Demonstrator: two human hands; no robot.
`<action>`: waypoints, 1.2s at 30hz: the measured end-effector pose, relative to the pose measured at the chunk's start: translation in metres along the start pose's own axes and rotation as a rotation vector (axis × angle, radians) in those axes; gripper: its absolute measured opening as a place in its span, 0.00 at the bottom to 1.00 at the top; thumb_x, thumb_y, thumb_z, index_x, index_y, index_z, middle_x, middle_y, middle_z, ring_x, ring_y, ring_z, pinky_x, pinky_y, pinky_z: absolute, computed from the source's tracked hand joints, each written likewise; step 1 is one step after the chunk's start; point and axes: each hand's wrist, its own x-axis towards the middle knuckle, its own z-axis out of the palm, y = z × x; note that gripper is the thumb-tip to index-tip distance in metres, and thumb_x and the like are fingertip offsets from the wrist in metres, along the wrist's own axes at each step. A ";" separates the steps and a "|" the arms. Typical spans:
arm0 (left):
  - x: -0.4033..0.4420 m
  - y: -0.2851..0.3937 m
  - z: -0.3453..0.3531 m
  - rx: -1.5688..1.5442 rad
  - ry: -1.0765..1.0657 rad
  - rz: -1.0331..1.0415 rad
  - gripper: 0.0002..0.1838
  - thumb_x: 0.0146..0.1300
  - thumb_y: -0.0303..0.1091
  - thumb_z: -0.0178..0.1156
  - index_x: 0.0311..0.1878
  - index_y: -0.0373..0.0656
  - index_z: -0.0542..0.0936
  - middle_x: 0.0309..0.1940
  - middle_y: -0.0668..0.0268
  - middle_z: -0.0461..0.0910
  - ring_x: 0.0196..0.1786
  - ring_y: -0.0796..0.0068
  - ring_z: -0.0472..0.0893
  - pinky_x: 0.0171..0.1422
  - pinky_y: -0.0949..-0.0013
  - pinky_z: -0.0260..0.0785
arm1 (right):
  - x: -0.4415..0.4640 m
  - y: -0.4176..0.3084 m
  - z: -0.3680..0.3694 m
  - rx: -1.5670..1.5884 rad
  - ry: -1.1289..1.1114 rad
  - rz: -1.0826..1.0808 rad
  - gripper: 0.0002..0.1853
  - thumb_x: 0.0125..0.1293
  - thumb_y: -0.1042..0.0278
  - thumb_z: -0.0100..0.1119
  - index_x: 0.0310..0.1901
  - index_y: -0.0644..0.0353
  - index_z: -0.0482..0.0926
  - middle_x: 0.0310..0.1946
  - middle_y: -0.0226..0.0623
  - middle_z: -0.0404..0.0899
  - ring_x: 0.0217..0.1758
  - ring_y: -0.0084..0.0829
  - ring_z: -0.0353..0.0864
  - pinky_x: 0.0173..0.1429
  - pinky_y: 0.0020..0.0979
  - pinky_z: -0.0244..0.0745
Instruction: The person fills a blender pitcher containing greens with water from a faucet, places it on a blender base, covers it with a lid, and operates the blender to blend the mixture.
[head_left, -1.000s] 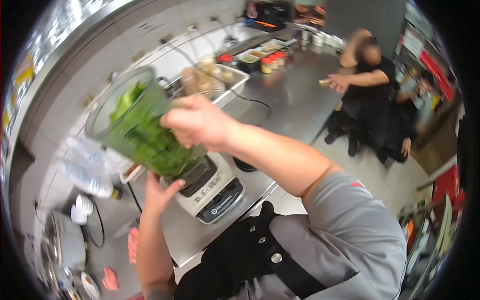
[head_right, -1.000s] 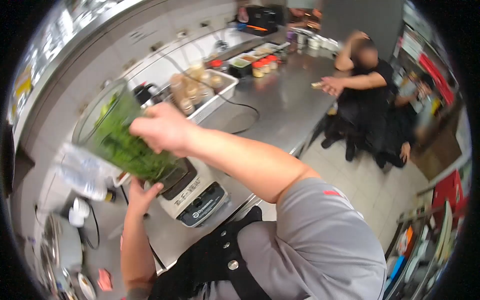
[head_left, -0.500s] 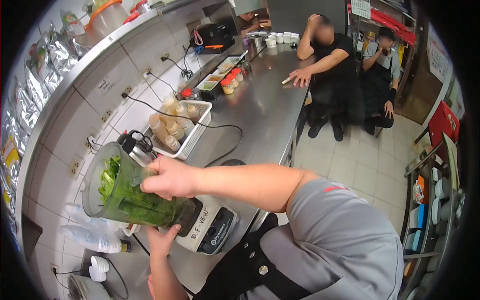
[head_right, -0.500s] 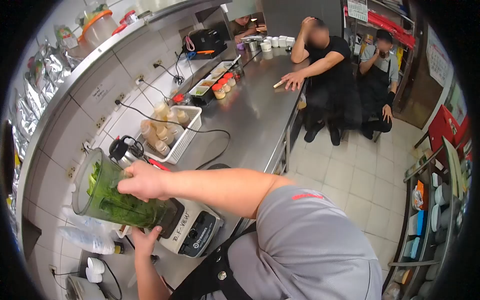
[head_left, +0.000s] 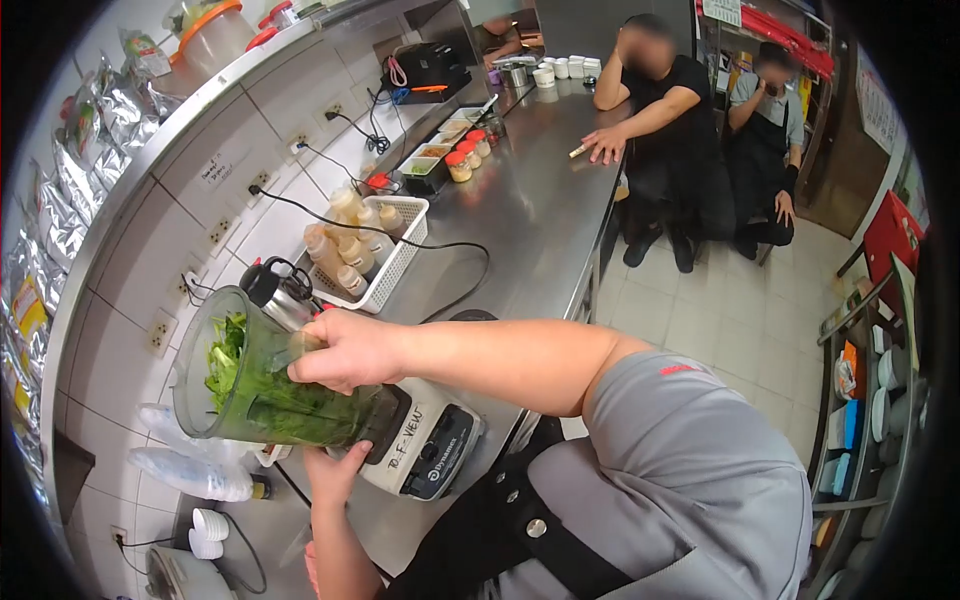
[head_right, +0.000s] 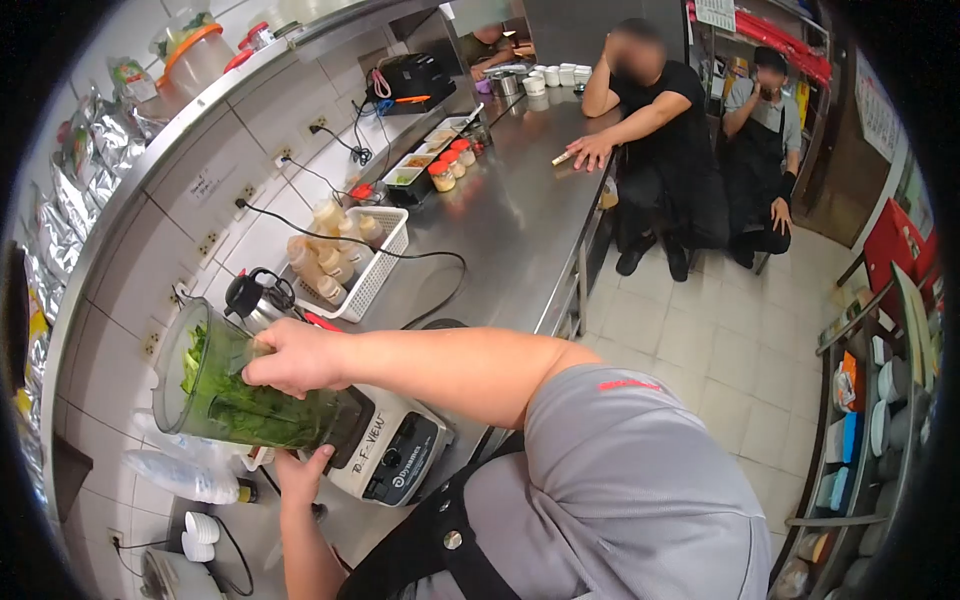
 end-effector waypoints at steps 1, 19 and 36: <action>0.001 -0.001 -0.003 0.015 -0.018 -0.022 0.42 0.44 0.32 0.79 0.63 0.32 0.70 0.59 0.54 0.76 0.62 0.61 0.75 0.68 0.61 0.64 | -0.001 -0.002 -0.001 0.017 -0.018 -0.005 0.13 0.69 0.60 0.60 0.29 0.56 0.73 0.17 0.23 0.66 0.19 0.18 0.63 0.25 0.27 0.61; 0.061 0.159 -0.125 0.310 0.283 0.202 0.37 0.72 0.56 0.53 0.74 0.40 0.63 0.73 0.54 0.63 0.76 0.59 0.61 0.78 0.55 0.48 | -0.017 0.015 -0.005 -0.112 0.061 -0.134 0.30 0.75 0.36 0.43 0.33 0.59 0.73 0.18 0.28 0.69 0.19 0.20 0.67 0.24 0.27 0.62; 0.082 0.239 -0.065 0.690 -0.164 0.220 0.33 0.69 0.53 0.57 0.69 0.40 0.71 0.74 0.51 0.63 0.78 0.55 0.60 0.79 0.57 0.49 | -0.017 0.031 -0.001 -0.168 0.090 -0.317 0.26 0.79 0.44 0.43 0.29 0.57 0.69 0.23 0.23 0.67 0.27 0.18 0.63 0.33 0.25 0.64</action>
